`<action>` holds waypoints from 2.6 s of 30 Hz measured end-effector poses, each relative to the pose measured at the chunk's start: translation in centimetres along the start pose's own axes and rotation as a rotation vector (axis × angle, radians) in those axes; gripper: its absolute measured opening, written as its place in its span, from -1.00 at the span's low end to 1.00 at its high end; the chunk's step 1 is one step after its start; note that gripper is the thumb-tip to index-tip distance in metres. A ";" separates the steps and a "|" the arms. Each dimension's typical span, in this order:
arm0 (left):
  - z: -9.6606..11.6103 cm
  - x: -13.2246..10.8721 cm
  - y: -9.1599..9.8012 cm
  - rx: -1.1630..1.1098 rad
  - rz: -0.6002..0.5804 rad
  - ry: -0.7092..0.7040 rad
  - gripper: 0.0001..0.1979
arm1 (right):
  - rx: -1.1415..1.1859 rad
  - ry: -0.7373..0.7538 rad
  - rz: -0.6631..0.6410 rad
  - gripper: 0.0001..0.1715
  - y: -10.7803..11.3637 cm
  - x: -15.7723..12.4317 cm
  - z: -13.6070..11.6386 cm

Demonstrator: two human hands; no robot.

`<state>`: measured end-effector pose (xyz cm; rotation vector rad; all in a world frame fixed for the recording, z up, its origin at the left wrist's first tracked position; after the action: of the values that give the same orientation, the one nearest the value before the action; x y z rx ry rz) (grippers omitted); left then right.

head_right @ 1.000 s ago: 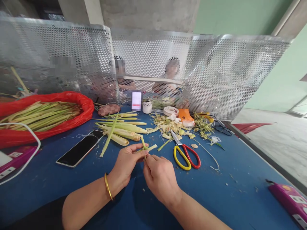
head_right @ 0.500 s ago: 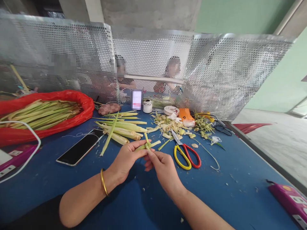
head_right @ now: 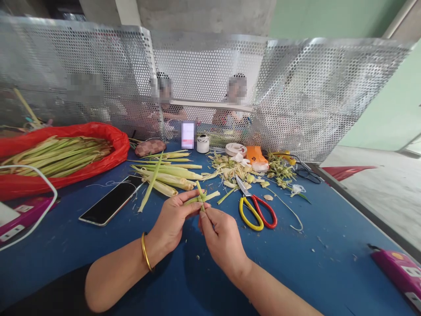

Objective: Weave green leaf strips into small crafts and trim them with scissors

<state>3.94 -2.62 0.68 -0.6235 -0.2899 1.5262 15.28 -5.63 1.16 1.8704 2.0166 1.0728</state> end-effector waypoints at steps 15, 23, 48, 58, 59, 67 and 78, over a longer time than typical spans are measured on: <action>0.4 0.5 0.4 0.098 -0.050 0.075 -0.61 | 0.104 -0.153 -0.022 -0.49 -0.2 0.3 1.3; 1.5 -0.3 -0.2 0.257 -0.377 0.287 -0.60 | 0.527 -0.317 0.139 -0.69 2.3 1.8 2.2; 0.1 -0.7 -0.8 0.513 -0.313 0.133 -0.91 | 0.151 -0.245 0.145 -0.74 2.1 1.1 2.3; 0.1 -0.3 -0.3 0.617 -0.321 0.069 -0.85 | 0.169 -0.258 0.142 -0.72 2.3 1.3 2.7; 0.1 -0.3 -0.3 0.612 -0.323 0.068 -0.84 | 0.175 -0.260 0.145 -0.72 2.3 1.3 2.8; 0.5 -0.6 -0.5 0.454 -0.327 0.188 -0.75 | 0.242 -0.206 0.164 -0.58 4.3 2.3 2.6; -0.1 -1.4 -1.1 0.505 -0.438 0.265 -0.77 | 0.237 -0.213 -0.062 -0.82 3.1 1.9 1.5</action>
<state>4.88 -3.91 1.49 -0.3224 0.1565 1.0219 18.22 -3.53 2.60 1.9224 2.1350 0.6118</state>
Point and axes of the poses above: each hand's wrist, its own x-axis towards the middle knuckle, its own y-axis out of the back of the hand, z = x × y, the point moved 4 cm from there along x, towards the middle knuckle, and after that the axes turned 8 degrees about -x, right-handed, at the moved point
